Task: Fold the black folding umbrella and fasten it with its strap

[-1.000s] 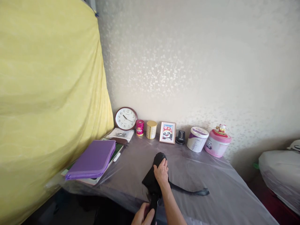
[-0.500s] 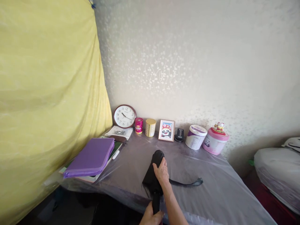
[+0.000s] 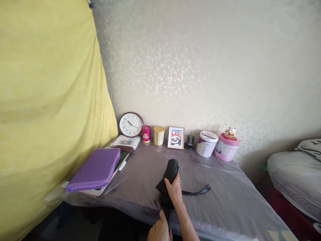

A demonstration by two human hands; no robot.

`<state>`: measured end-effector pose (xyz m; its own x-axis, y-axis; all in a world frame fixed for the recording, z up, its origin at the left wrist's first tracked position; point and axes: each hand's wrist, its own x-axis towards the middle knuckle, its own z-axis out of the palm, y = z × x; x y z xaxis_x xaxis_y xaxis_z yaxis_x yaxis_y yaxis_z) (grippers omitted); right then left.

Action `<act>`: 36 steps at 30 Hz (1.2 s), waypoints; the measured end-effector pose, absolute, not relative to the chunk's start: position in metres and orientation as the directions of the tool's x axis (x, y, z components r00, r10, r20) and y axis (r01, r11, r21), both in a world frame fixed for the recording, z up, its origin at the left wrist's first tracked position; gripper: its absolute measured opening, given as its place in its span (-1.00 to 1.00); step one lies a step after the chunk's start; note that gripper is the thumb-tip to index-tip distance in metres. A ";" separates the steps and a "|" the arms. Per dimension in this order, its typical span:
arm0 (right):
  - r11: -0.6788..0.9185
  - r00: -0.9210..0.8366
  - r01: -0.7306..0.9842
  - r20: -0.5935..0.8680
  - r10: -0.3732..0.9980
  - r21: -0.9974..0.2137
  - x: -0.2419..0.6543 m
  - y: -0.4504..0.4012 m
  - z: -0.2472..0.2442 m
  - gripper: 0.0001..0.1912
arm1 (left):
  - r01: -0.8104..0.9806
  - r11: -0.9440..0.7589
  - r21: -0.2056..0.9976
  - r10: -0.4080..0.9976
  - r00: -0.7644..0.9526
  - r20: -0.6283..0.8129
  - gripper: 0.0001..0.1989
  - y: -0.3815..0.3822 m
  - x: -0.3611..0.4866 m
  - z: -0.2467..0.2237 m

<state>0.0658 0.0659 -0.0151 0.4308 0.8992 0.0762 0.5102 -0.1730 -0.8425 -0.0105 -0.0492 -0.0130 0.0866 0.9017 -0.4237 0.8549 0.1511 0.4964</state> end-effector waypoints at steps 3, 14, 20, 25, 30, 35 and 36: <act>-0.102 0.477 0.295 0.054 0.877 -0.950 0.077 0.064 -0.017 -0.20 | 0.840 0.120 0.530 0.917 0.110 -0.384 -0.30 -0.051 -0.012 -0.011; -0.065 0.176 -0.477 -0.168 0.970 -0.877 0.085 0.039 0.023 -0.40 | -0.293 0.577 0.762 0.747 0.567 -0.348 -0.49 -0.042 -0.021 0.001; 0.029 0.186 -0.426 -0.056 0.981 -0.904 0.084 0.033 0.044 -0.33 | -0.274 0.416 0.867 0.814 0.536 -0.222 -0.73 -0.042 -0.011 0.020; 0.134 0.269 -0.201 0.077 0.960 -0.970 0.086 0.037 0.045 -0.24 | -0.009 0.319 0.948 0.886 0.357 -0.295 -0.82 -0.040 -0.004 0.013; 0.167 0.320 -0.099 0.128 0.939 -0.981 0.080 0.037 0.042 -0.20 | 0.318 0.183 0.930 0.967 0.113 -0.228 -0.62 -0.038 -0.004 -0.006; 0.116 0.380 -0.096 0.071 0.922 -0.989 0.073 0.038 0.044 -0.21 | 0.686 0.093 0.722 0.986 0.038 -0.163 -0.51 -0.042 -0.016 0.003; 0.099 0.393 -0.118 0.045 0.918 -0.988 0.073 0.038 0.043 -0.22 | 0.719 0.112 0.686 0.983 0.019 -0.181 -0.50 -0.043 -0.018 0.007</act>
